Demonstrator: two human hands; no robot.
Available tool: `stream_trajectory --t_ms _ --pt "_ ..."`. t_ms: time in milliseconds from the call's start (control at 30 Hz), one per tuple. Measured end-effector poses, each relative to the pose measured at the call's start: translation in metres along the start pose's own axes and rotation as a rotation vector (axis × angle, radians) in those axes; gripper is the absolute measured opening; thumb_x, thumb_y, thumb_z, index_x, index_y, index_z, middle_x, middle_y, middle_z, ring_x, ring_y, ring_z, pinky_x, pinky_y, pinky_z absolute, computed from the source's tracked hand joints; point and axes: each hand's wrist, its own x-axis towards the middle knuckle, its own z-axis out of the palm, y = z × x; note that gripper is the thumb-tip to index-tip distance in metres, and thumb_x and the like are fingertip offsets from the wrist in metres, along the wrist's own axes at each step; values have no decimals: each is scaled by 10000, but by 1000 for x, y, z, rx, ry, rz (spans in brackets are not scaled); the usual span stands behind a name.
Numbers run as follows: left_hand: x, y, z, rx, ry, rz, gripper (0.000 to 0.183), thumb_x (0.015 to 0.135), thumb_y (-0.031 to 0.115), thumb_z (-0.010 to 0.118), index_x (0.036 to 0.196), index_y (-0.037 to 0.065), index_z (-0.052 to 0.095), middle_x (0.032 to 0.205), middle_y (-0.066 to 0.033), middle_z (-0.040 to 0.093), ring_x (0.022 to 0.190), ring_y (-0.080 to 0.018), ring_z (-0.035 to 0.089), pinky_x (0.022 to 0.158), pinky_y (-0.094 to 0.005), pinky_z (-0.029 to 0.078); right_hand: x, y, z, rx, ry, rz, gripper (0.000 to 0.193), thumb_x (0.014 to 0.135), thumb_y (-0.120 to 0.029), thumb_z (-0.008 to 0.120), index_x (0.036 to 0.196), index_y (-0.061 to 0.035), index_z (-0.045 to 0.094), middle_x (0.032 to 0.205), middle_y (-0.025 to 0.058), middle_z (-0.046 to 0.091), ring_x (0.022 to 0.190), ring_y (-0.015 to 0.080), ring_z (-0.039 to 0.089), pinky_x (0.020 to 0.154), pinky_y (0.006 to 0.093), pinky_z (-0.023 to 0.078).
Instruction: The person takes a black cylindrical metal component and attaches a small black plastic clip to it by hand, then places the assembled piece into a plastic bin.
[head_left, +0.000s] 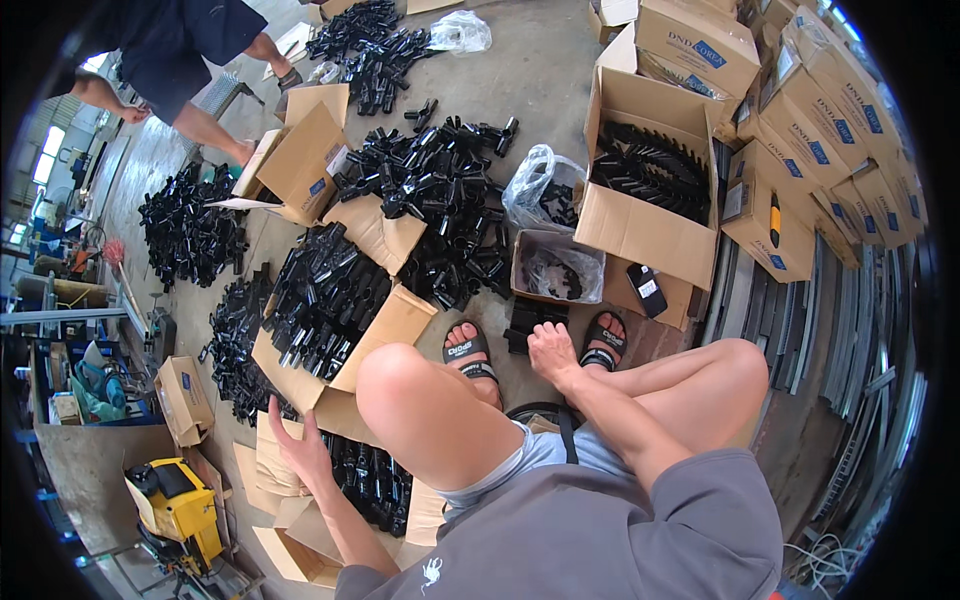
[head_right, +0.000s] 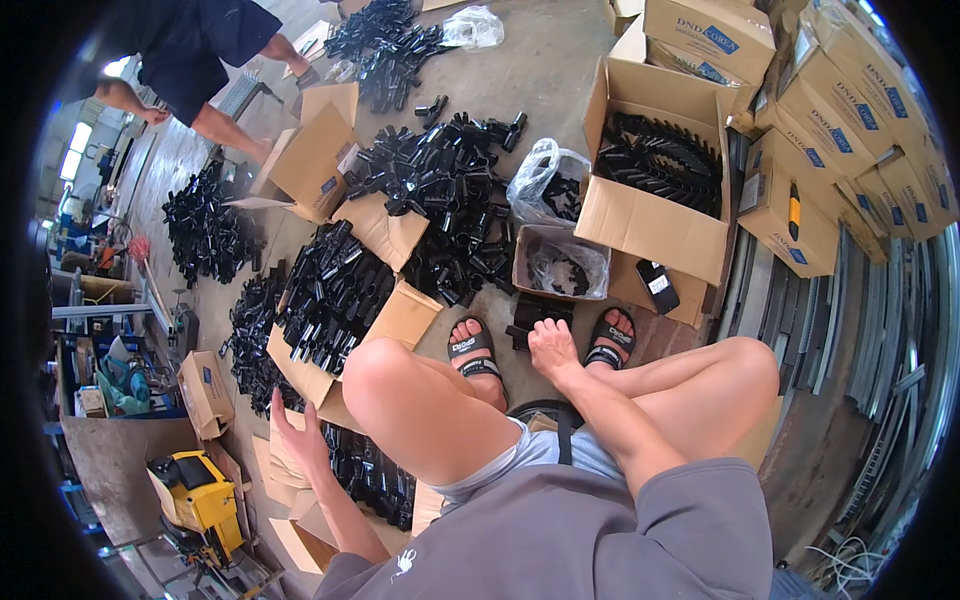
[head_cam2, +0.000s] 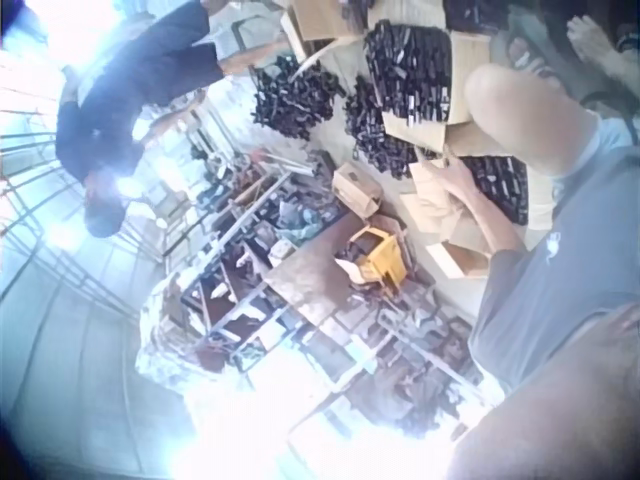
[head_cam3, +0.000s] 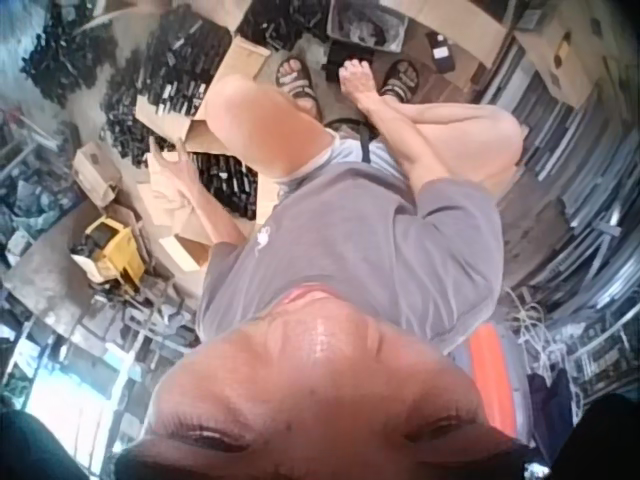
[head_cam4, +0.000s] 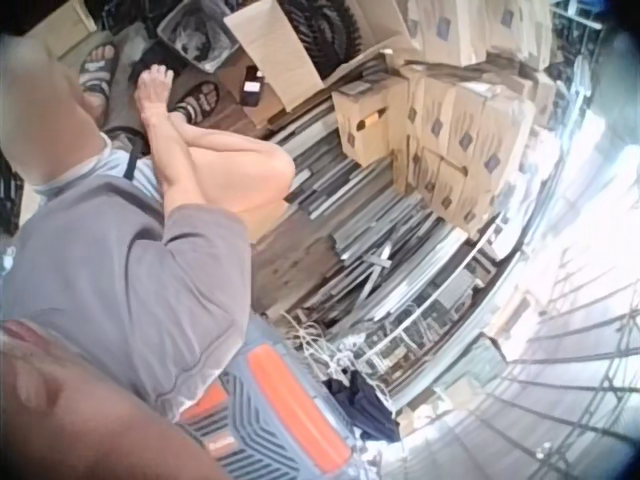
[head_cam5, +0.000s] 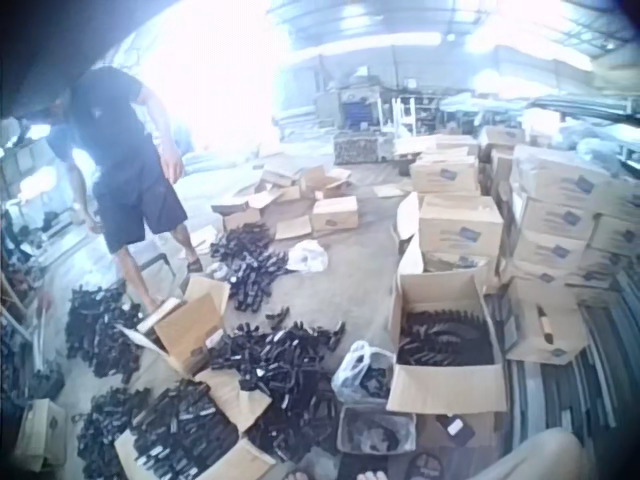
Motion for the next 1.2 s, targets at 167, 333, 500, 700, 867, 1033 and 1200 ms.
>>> stream_trajectory --t_ms 167,333,500,700,867,1033,1200 --pt "15 100 11 -300 70 73 606 946 38 699 1513 4 489 1460 -175 612 1375 -295 564 1183 -422 379 27 -41 -74 516 133 295 221 813 -259 799 863 -50 746 912 122 679 949 275 674 827 421 506" --pt "15 234 24 -44 -354 553 546 880 129 799 1381 -4 626 1319 -194 703 1236 -318 673 1060 -393 506 78 -53 -196 1620 449 595 243 874 -189 853 869 19 729 774 -16 685 705 44 559 639 240 453" --pt "16 310 97 57 -364 932 653 833 295 838 1366 3 600 1145 -204 743 1063 -367 715 884 -441 566 97 -49 -300 1912 587 426 146 925 -139 818 932 -24 728 851 -4 715 734 44 608 671 216 471" --pt "15 341 136 -101 -530 836 415 838 200 819 1164 8 649 879 -210 738 842 -396 727 713 -467 562 91 -25 -311 1977 718 406 134 910 -108 827 923 -48 708 902 0 720 819 57 630 746 232 484" --pt "29 320 160 -426 -1067 494 412 845 172 840 1154 -49 683 890 -150 746 821 -187 721 764 -347 558 81 2 -288 2052 597 394 249 933 -158 822 1106 -48 679 1016 15 735 937 72 661 814 229 497" --pt "27 318 161 -562 -1219 309 421 900 115 800 1235 -96 658 1005 -78 747 888 -110 680 825 -293 547 84 25 -272 2087 491 400 309 990 -183 750 1247 -44 648 1096 26 739 977 99 677 884 269 515" --pt "37 314 159 -797 -1393 20 478 959 164 776 1369 -22 617 1096 -29 728 997 -87 671 903 -273 549 82 39 -281 2394 353 410 241 1037 -147 654 1272 -96 675 1129 16 715 985 126 662 850 297 497"
